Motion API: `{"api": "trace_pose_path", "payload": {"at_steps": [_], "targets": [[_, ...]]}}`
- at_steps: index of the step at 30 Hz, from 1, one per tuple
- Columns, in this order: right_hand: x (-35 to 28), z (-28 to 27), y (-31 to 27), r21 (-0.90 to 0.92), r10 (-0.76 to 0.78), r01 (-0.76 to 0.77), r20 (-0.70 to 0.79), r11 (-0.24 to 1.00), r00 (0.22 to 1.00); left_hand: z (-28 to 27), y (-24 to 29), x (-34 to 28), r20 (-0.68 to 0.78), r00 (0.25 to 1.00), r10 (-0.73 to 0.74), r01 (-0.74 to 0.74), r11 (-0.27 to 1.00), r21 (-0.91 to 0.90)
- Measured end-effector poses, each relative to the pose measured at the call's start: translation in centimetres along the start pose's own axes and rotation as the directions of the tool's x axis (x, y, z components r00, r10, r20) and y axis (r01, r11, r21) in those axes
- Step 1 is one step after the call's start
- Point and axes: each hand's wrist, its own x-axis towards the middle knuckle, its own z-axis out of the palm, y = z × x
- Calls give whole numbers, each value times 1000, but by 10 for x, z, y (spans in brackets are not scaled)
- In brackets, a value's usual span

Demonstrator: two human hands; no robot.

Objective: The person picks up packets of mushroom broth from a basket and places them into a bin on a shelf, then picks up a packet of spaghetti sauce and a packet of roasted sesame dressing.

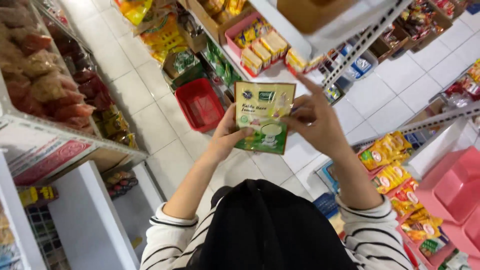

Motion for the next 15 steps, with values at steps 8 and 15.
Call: {"api": "trace_pose_path", "payload": {"at_steps": [8,15], "targets": [[105,-68,-54,-328,-444,394,-90,858,892,-18,111,157,265,889,374,-458,753,473],[205,-114,-65,-624,-613,365,-239,691,753,-13,182,335,410,786,463,-609,694,383]]}}
